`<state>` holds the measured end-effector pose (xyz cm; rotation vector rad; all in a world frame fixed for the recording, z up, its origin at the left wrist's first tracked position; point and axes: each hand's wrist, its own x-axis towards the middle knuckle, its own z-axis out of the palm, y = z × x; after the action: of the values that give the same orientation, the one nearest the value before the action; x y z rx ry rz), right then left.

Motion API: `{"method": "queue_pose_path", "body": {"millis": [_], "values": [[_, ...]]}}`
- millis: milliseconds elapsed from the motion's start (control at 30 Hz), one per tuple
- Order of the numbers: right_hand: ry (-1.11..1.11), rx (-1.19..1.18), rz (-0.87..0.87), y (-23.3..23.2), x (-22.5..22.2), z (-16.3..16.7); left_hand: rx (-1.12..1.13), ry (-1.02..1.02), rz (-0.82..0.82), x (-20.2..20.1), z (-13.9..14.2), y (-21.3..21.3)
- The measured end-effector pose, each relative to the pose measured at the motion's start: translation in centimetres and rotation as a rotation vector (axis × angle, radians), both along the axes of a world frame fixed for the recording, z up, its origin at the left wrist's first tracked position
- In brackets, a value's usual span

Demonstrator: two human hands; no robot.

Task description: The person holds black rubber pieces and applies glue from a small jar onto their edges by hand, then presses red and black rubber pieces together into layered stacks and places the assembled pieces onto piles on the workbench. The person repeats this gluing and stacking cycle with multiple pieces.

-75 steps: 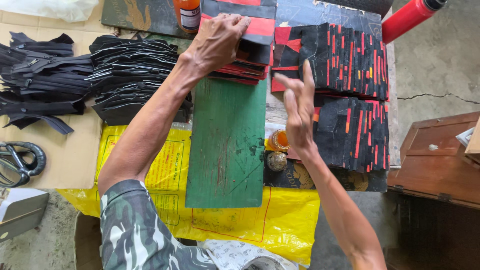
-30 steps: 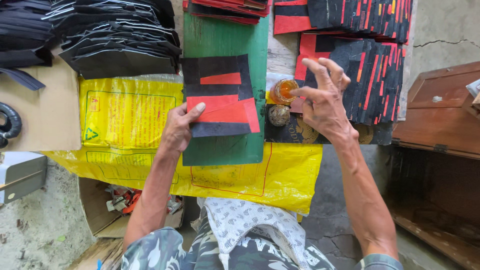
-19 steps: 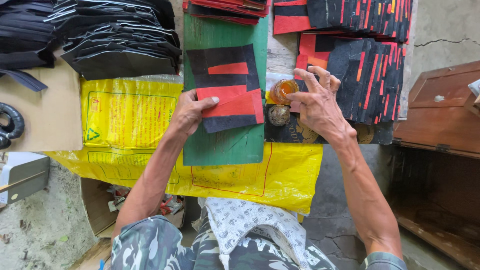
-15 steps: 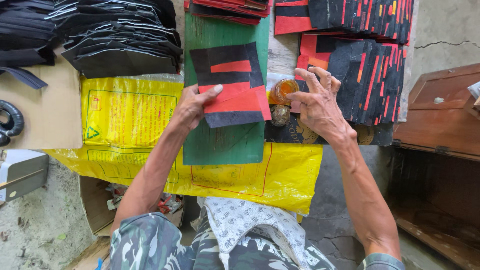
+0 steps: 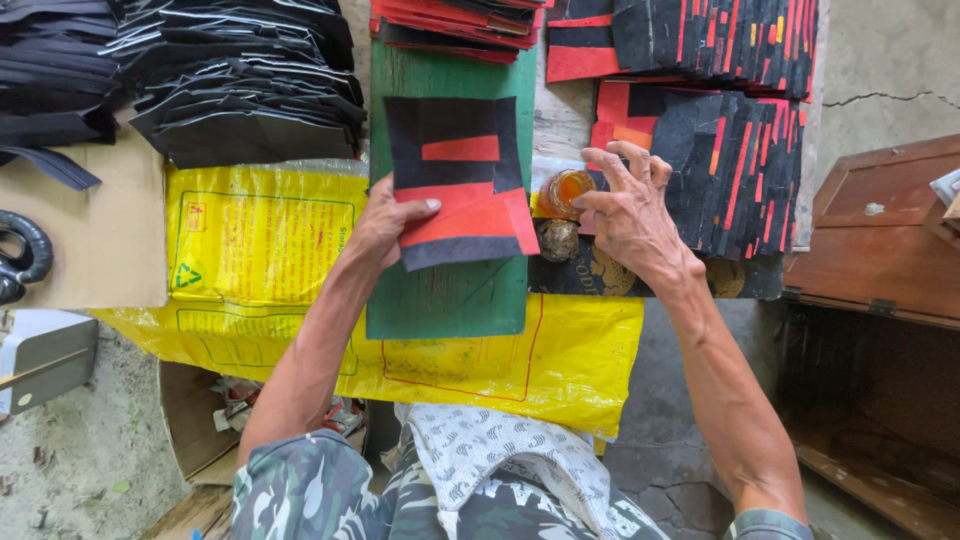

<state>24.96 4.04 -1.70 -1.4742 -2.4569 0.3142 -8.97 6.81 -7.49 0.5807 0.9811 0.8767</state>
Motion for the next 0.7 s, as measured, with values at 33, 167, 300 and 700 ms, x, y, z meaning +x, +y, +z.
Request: {"method": "queue_pose_path", "body": {"millis": [33,167,300,700], "values": [[0.012,0.004,0.001,0.1,0.0,0.0,0.01,-0.035,-0.009,-0.3,0.1,-0.3],[0.076,-0.006,-0.003,0.4,-0.1,0.4,0.016,-0.175,-0.019,-0.9,0.9,-2.5],[0.219,-0.026,-0.124,-0.3,-0.4,2.0,0.004,-0.229,-0.008,0.1,1.5,-4.6],[1.79,-0.258,-0.36,-5.9,-7.3,4.2,0.08,-0.203,-0.157,3.9,3.1,-7.1]]}}
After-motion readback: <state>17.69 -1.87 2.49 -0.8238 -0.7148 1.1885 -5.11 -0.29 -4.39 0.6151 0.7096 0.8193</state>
